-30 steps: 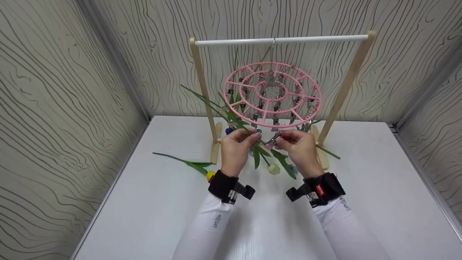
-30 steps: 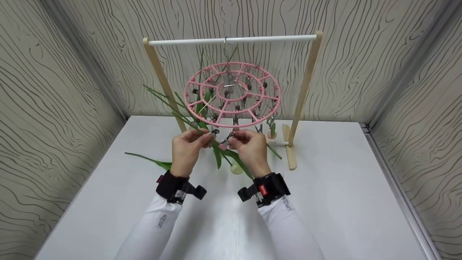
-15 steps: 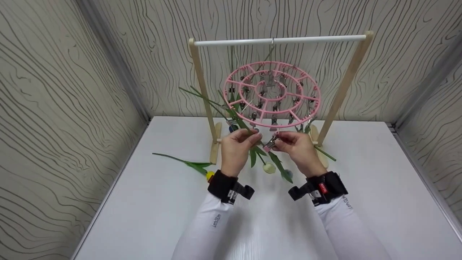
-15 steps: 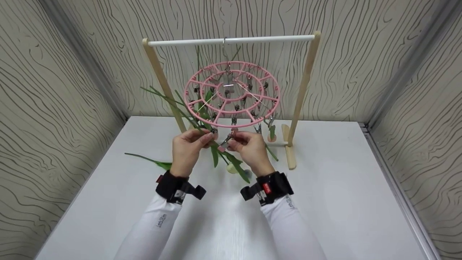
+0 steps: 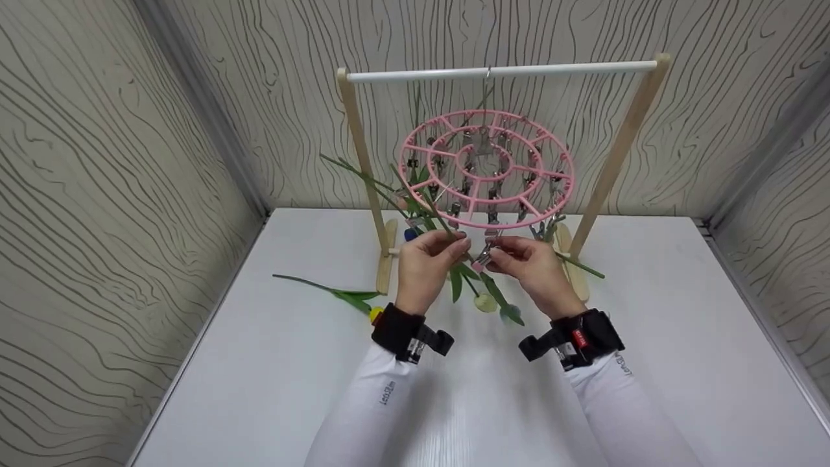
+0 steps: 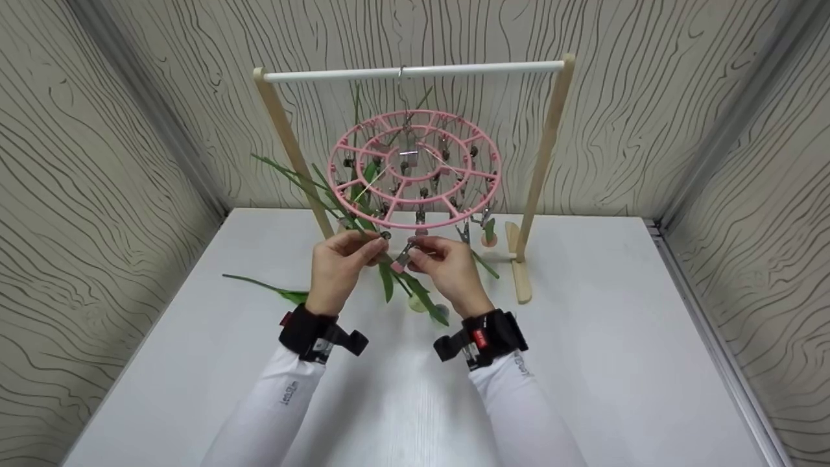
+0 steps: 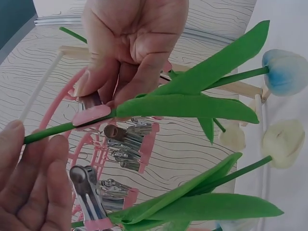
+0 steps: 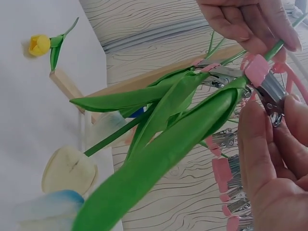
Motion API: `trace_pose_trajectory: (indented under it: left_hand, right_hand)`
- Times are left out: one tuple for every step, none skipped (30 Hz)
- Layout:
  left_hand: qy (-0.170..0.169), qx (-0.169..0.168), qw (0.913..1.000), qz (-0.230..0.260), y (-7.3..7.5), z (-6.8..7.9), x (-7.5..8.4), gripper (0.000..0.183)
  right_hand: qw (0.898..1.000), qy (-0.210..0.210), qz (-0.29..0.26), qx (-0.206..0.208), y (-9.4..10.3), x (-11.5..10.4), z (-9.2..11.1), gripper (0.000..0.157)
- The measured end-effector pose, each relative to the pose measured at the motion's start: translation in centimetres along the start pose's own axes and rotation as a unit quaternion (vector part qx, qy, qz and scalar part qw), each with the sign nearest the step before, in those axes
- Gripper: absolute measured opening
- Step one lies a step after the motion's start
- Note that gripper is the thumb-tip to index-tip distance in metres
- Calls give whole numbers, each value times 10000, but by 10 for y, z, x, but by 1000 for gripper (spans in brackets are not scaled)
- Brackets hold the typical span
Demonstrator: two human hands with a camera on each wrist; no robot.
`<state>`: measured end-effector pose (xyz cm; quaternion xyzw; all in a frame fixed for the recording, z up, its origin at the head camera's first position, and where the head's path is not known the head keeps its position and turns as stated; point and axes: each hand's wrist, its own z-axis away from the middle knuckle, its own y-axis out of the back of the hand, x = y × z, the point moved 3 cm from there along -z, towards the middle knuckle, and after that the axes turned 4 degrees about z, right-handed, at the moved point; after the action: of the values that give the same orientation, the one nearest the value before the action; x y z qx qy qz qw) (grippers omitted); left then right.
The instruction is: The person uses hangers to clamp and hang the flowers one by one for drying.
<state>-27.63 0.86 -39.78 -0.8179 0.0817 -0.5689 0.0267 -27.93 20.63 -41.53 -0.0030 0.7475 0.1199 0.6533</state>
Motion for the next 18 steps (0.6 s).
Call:
trace_pose_trajectory:
  left_hand:
    - [9,-23,10000,7,0,0,-1,13]
    - [22,-39,10000,5,0,-1,-2,13]
    - [43,-43,10000,-5,1,-1,-3,12]
    - [53,-50,10000,-31,1,-1,-4,12]
    - [64,-57,9999,-53,1,-2,-5,12]
    - [76,-58,9999,-78,1,-2,-6,12]
    - [91,-61,9999,-97,1,-2,-7,12]
    - [109,-55,9998,-142,1,-2,-8,12]
    - [121,-53,9998,-178,2,-3,-8,13]
    - [131,-53,9997,-214,2,-3,-8,13]
    - [147,-49,9996,-244,2,-3,-9,14]
    - [162,-43,9995,-276,2,-3,-10,14]
    - [175,-39,9994,-293,2,-3,-11,14]
    - [178,-29,9994,-299,3,-4,-11,14]
    - [173,-22,9994,-285,3,-4,-12,15]
    - [164,-14,9995,-274,3,-4,-13,15]
    - [152,-10,9996,-256,3,-5,-15,15]
    - [136,-8,9996,-237,3,-5,-16,15]
  right_hand:
    - [10000,-18,21,-2,0,0,0,39]
    - [10000,-33,31,4,0,1,0,39]
    - [10000,-37,45,25,0,2,-1,39]
    - [10000,-34,72,54,0,2,-1,40]
    - [9999,-29,112,91,0,2,-1,40]
    - [9998,-27,168,141,0,3,-1,41]
    - [9995,-25,240,200,0,3,0,41]
    - [9990,-15,344,272,0,3,1,42]
    - [9983,1,485,337,0,3,2,42]
    - [9971,22,651,399,1,3,4,43]
    - [9954,40,835,460,1,3,6,43]
    - [9935,69,1010,521,1,3,9,43]
    - [9912,125,1191,573,0,2,12,42]
    - [9883,183,1383,624,0,2,15,42]
    - [9853,241,1555,668,-1,1,19,41]
    - [9824,295,1700,717,-2,1,23,40]
    - [9799,352,1813,757,-3,1,28,39]
    - [9779,431,1886,795,-4,1,33,37]
